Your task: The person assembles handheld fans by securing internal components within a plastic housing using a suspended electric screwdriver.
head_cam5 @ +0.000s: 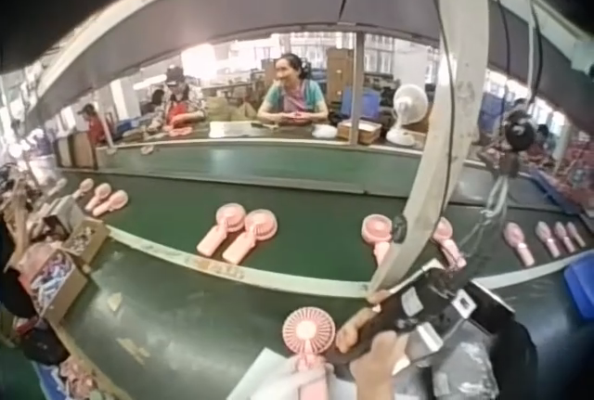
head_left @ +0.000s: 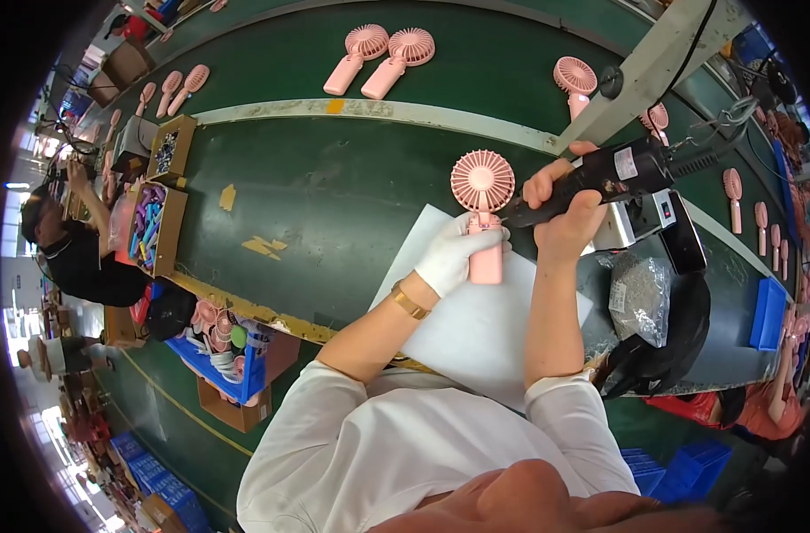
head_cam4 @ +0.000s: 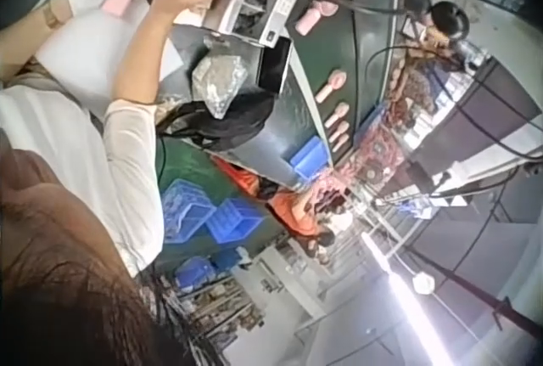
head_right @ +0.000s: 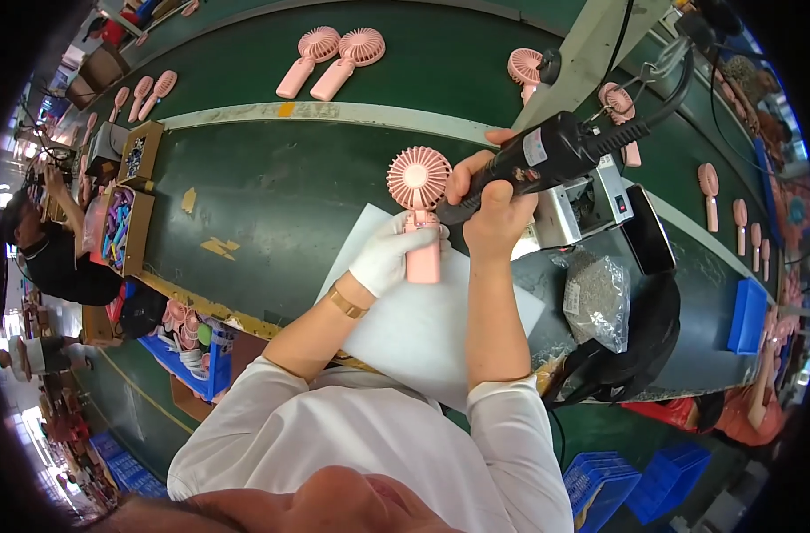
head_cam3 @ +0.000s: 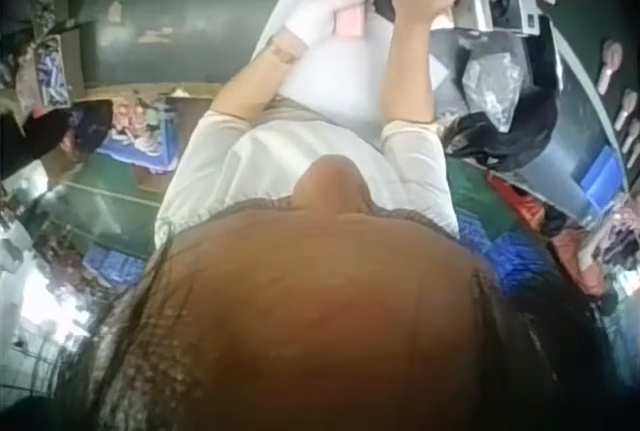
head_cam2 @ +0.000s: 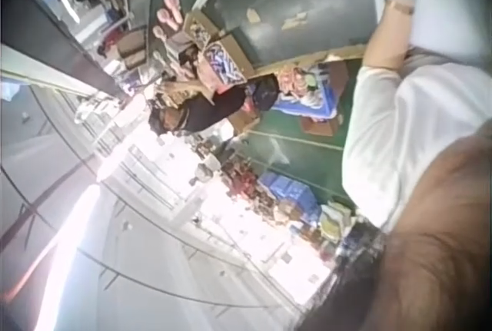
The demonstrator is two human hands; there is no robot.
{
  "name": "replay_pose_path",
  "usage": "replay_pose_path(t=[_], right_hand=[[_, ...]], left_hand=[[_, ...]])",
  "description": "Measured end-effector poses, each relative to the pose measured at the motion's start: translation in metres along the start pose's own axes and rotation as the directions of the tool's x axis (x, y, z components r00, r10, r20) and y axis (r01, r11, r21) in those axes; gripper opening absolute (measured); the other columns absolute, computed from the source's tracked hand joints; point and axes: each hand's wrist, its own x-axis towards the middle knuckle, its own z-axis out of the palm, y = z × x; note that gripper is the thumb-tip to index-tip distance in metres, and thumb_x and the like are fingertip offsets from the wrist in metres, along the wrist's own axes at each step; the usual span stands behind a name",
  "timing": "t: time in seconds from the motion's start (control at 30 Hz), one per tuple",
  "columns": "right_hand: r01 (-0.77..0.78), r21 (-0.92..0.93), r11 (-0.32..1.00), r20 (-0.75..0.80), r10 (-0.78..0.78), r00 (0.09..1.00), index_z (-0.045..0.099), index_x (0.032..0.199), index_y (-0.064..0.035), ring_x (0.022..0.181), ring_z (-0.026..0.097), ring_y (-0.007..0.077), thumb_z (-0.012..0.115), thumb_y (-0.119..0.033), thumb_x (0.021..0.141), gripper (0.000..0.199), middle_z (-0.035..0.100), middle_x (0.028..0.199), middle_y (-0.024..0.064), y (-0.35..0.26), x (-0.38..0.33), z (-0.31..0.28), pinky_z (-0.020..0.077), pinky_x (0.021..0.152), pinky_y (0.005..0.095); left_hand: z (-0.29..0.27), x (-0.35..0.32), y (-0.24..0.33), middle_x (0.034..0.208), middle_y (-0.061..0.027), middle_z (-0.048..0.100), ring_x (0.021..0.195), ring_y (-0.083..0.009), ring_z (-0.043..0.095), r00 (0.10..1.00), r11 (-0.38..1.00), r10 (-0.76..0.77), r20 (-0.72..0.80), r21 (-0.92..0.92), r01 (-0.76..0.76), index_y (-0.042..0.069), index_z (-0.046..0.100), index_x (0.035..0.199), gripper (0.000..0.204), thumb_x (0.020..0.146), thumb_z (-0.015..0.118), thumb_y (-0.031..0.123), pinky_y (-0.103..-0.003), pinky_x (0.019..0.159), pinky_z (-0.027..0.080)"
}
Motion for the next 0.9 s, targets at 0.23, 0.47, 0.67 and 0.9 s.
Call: replay_pose_path(t=[0.23,0.47,0.67,0.9], right_hand=[[0.002,-0.047,0.999,0.069,0.002,0.998,0.039,0.112,-0.0025,0.051,0.045,0.0129,0.064,-0.061,0.071,0.076,0.047,0.061,0.0059,0.013,-0.002,-0.004,0.0377,0.049,0.0253],[0.102,-0.420,0.902,0.313,0.039,0.949,0.055,0.095,0.0008,0.070,0.057,0.0105,0.078,-0.017,0.061,0.045,0.061,0.078,0.0041,0.032,-0.020,-0.006,0.0476,0.064,0.0263],[0.201,-0.449,0.871,0.303,-0.063,0.951,0.057,0.105,-0.0015,0.070,0.060,0.0149,0.083,-0.021,0.054,0.060,0.063,0.082,0.0068,0.010,-0.013,0.006,0.0481,0.069,0.0259],[0.375,-0.480,0.793,0.103,-0.374,0.922,0.042,0.112,0.0040,0.053,0.047,0.0103,0.054,0.004,0.071,0.043,0.054,0.069,0.0085,-0.015,-0.006,-0.022,0.0396,0.051,0.0210]], left_hand=[[0.002,-0.001,0.001,0.091,-0.0079,0.060,0.080,-0.0171,0.061,1.000,1.000,-0.003,-0.024,-0.024,0.002,0.002,0.050,0.099,0.019,0.083,0.059,0.004,-0.031,0.075,0.052],[-0.013,0.007,-0.008,0.103,-0.0074,0.059,0.090,-0.0158,0.060,0.994,0.991,0.099,-0.047,-0.090,-0.103,0.002,0.049,0.115,0.032,0.084,0.057,0.006,-0.029,0.078,0.051],[-0.001,0.006,-0.005,0.115,-0.0069,0.054,0.099,-0.0159,0.056,0.974,0.980,0.170,-0.147,-0.081,-0.183,0.002,0.048,0.119,0.036,0.083,0.057,0.004,-0.029,0.082,0.050],[0.007,-0.001,0.001,0.098,-0.0104,0.058,0.079,-0.0188,0.061,0.998,0.999,-0.043,-0.054,0.003,0.043,0.003,0.047,0.107,0.032,0.079,0.061,0.001,-0.033,0.068,0.053]])
